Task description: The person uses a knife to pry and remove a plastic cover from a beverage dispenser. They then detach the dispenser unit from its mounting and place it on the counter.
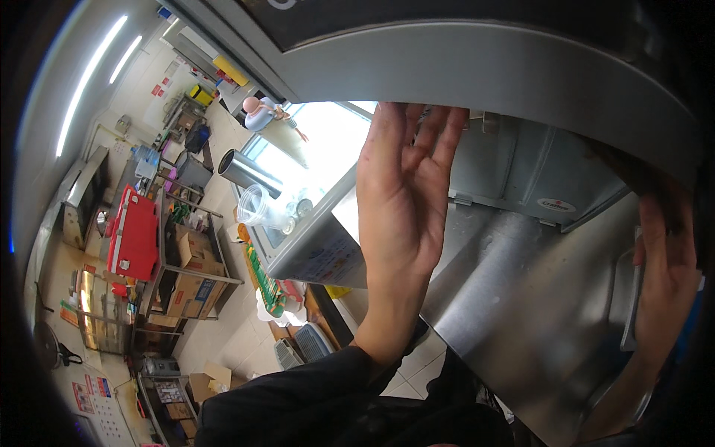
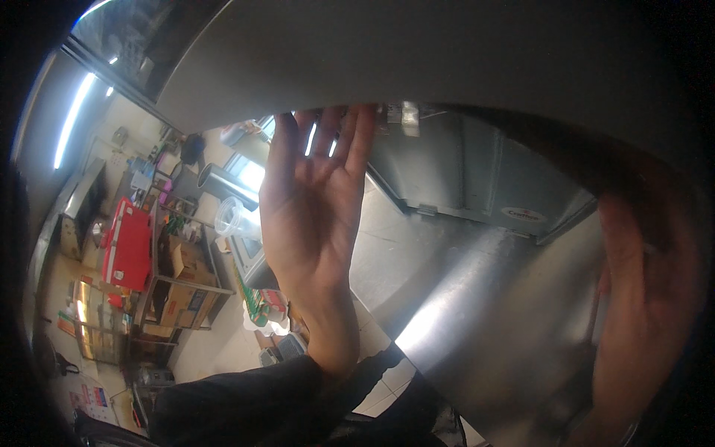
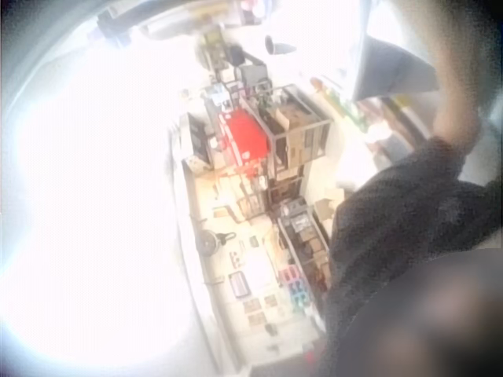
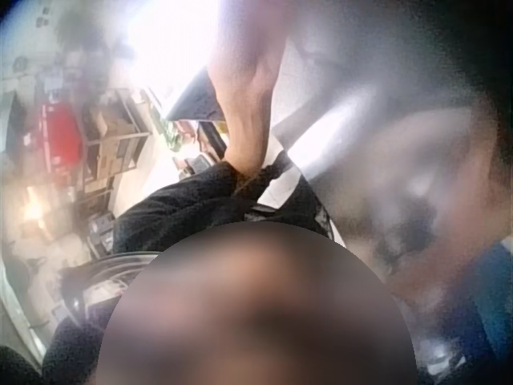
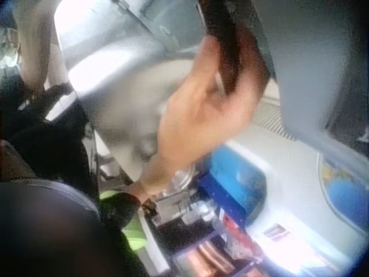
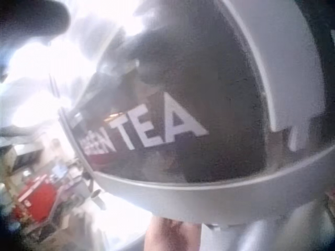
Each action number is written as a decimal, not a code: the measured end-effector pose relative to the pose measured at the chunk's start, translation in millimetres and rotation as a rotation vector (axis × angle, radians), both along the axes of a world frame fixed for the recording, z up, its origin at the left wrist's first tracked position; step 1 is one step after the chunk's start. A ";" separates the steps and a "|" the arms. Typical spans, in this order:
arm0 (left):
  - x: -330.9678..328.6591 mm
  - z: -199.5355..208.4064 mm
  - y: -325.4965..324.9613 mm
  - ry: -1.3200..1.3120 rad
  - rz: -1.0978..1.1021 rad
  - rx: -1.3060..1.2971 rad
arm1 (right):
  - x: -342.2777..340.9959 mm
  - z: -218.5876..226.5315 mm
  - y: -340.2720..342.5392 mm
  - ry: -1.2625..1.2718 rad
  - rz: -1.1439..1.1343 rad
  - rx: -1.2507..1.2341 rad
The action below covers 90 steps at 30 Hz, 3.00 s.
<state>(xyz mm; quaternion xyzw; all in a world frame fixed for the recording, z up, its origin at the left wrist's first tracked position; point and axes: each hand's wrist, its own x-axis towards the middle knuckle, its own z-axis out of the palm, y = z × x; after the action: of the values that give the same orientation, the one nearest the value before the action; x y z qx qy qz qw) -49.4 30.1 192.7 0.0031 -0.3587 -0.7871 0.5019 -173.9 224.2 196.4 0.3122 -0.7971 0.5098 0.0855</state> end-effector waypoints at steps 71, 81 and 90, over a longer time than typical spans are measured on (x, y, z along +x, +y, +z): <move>-16.2 -93.0 263.1 -0.801 -0.015 -0.967 | 207.7 -15.0 336.0 -0.654 -0.596 -0.421; 97.2 -24.4 29.7 -0.971 0.655 -0.399 | 152.0 -167.5 147.2 -0.317 -0.383 0.152; 75.3 12.4 -74.7 -0.732 0.424 -0.623 | 80.6 -121.9 81.8 -0.010 -0.457 0.293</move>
<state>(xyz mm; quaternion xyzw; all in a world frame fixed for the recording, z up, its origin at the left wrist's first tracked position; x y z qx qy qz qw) 25.8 -44.6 205.0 0.2012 -0.7192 -0.4715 0.4690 -93.3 306.0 74.5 0.1305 -0.9126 0.3579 0.1482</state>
